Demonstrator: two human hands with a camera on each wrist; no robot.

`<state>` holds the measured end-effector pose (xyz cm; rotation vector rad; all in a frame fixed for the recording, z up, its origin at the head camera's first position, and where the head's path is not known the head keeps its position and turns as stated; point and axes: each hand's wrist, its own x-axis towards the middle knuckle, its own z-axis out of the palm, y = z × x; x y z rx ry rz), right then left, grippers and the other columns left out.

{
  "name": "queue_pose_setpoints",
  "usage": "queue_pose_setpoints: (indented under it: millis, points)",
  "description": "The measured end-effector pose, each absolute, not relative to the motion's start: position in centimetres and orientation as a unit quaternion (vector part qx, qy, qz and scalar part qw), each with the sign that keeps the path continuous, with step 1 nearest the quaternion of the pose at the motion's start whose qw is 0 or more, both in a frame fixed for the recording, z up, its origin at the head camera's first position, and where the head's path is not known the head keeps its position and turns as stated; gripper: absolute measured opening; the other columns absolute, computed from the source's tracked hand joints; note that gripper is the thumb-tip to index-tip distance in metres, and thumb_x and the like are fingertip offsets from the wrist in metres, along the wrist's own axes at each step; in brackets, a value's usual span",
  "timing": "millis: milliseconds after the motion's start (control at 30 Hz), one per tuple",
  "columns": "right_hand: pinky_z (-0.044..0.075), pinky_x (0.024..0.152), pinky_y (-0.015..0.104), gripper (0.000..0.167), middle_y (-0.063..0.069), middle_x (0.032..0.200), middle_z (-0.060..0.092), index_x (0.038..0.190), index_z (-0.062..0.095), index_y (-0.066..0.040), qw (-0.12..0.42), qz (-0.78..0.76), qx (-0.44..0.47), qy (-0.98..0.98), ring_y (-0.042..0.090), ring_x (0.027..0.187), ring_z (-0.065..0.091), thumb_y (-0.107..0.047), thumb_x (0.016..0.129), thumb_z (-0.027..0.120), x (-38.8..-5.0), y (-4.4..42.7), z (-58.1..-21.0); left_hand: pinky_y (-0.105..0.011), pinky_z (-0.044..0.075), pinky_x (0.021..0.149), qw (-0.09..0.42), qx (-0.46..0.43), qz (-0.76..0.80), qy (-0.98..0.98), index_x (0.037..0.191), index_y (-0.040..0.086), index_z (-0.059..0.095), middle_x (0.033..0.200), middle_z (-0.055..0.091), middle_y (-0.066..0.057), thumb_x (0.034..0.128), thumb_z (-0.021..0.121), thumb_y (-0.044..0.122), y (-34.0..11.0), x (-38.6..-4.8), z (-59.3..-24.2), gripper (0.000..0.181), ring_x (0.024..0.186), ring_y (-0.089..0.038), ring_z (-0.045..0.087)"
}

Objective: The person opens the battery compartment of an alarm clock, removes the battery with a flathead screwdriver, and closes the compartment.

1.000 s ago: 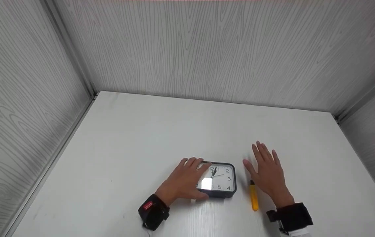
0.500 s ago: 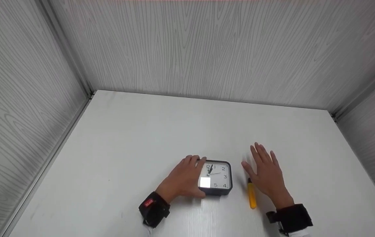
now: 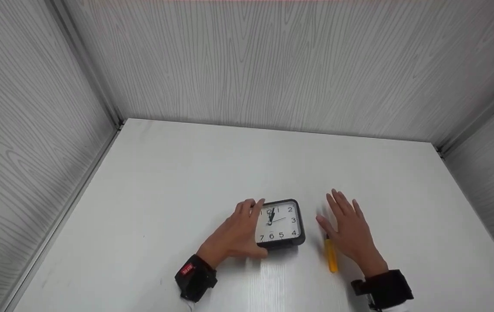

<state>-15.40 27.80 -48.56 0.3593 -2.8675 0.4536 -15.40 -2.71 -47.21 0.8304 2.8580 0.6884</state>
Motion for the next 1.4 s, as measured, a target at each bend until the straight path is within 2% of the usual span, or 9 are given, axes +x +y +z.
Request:
queue_pose_setpoints:
  millis: [133, 300, 533, 600, 800, 933, 1167, 1400]
  points:
    - [0.019, 0.12, 0.055, 0.066, 0.012, 0.157, 0.035, 0.149, 0.038, -0.007, 0.117, 0.202, 0.143, -0.962, 0.032, 0.146, 0.031, -0.039, 0.096, 0.058, -14.6, 27.2, -48.6, -0.032, 0.053, 0.091, 0.047, 0.26, 0.263, 0.928, 0.155, 0.008, 0.017, 0.145, 0.03, -0.012, 0.0631, 0.075, 0.048, -2.9, -15.2, -47.1, 0.116, 0.131, -0.024, 0.035]
    - [0.022, 0.119, 0.054, 0.065, 0.009, 0.156, 0.037, 0.149, 0.039, -0.009, 0.124, 0.214, 0.154, -0.957, 0.03, 0.145, 0.033, -0.038, 0.095, 0.06, -14.1, 26.6, -48.7, -0.034, 0.052, 0.096, 0.035, 0.258, 0.294, 0.92, 0.153, 0.007, 0.022, 0.144, 0.029, -0.012, 0.0627, 0.077, 0.047, -3.1, -15.2, -46.8, 0.113, 0.132, -0.025, 0.034]
    - [0.023, 0.119, 0.051, 0.069, 0.008, 0.156, 0.037, 0.149, 0.039, -0.01, 0.119, 0.22, 0.17, -0.953, 0.029, 0.145, 0.034, -0.038, 0.092, 0.065, -13.9, 26.3, -48.7, -0.036, 0.05, 0.098, 0.034, 0.248, 0.331, 0.91, 0.154, 0.007, 0.016, 0.143, 0.026, -0.013, 0.0601, 0.08, 0.042, -3.1, -15.4, -46.7, 0.119, 0.128, -0.024, 0.033]
    - [0.023, 0.12, 0.048, 0.07, 0.007, 0.156, 0.037, 0.149, 0.039, -0.01, 0.121, 0.227, 0.177, -0.95, 0.028, 0.145, 0.035, -0.038, 0.091, 0.066, -13.9, 26.2, -48.7, -0.036, 0.049, 0.097, 0.03, 0.247, 0.348, 0.904, 0.154, 0.007, 0.018, 0.141, 0.027, -0.012, 0.0599, 0.08, 0.041, -3.0, -15.6, -46.8, 0.118, 0.126, -0.023, 0.033]
    - [0.013, 0.123, 0.022, 0.075, 0.004, 0.156, 0.038, 0.151, 0.037, -0.013, 0.125, 0.251, 0.212, -0.936, 0.026, 0.144, 0.037, -0.038, 0.088, 0.07, -13.8, 25.4, -48.7, -0.036, 0.046, 0.094, 0.034, 0.228, 0.401, 0.886, 0.152, 0.01, 0.021, 0.139, 0.026, -0.01, 0.0593, 0.079, 0.038, -3.0, -15.8, -47.1, 0.113, 0.119, -0.021, 0.036]
    - [0.011, 0.122, 0.018, 0.08, 0.003, 0.157, 0.037, 0.152, 0.035, -0.017, 0.105, 0.272, 0.238, -0.927, 0.025, 0.145, 0.035, -0.041, 0.085, 0.072, -13.9, 24.7, -48.5, -0.039, 0.046, 0.096, 0.047, 0.223, 0.443, 0.867, 0.153, 0.012, 0.018, 0.14, 0.026, -0.009, 0.0601, 0.08, 0.037, -3.0, -15.9, -47.0, 0.114, 0.118, -0.021, 0.039]
    - [0.023, 0.121, 0.045, 0.095, -0.004, 0.158, 0.035, 0.154, 0.027, -0.028, 0.056, 0.297, 0.264, -0.916, 0.022, 0.146, 0.032, -0.046, 0.076, 0.079, -14.1, 23.6, -48.4, -0.045, 0.04, 0.105, 0.075, 0.234, 0.512, 0.823, 0.155, 0.018, 0.015, 0.14, 0.03, -0.007, 0.0672, 0.077, 0.039, -3.2, -15.9, -46.6, 0.11, 0.125, -0.022, 0.04]
    - [0.027, 0.118, 0.055, 0.097, -0.009, 0.159, 0.029, 0.155, 0.022, -0.033, -0.004, 0.352, 0.243, -0.904, 0.027, 0.148, 0.028, -0.044, 0.076, 0.08, -13.9, 23.2, -48.3, -0.049, 0.036, 0.111, 0.075, 0.238, 0.539, 0.804, 0.155, 0.018, 0.015, 0.139, 0.034, -0.006, 0.0682, 0.078, 0.039, -3.0, -15.6, -46.7, 0.109, 0.13, -0.021, 0.039]
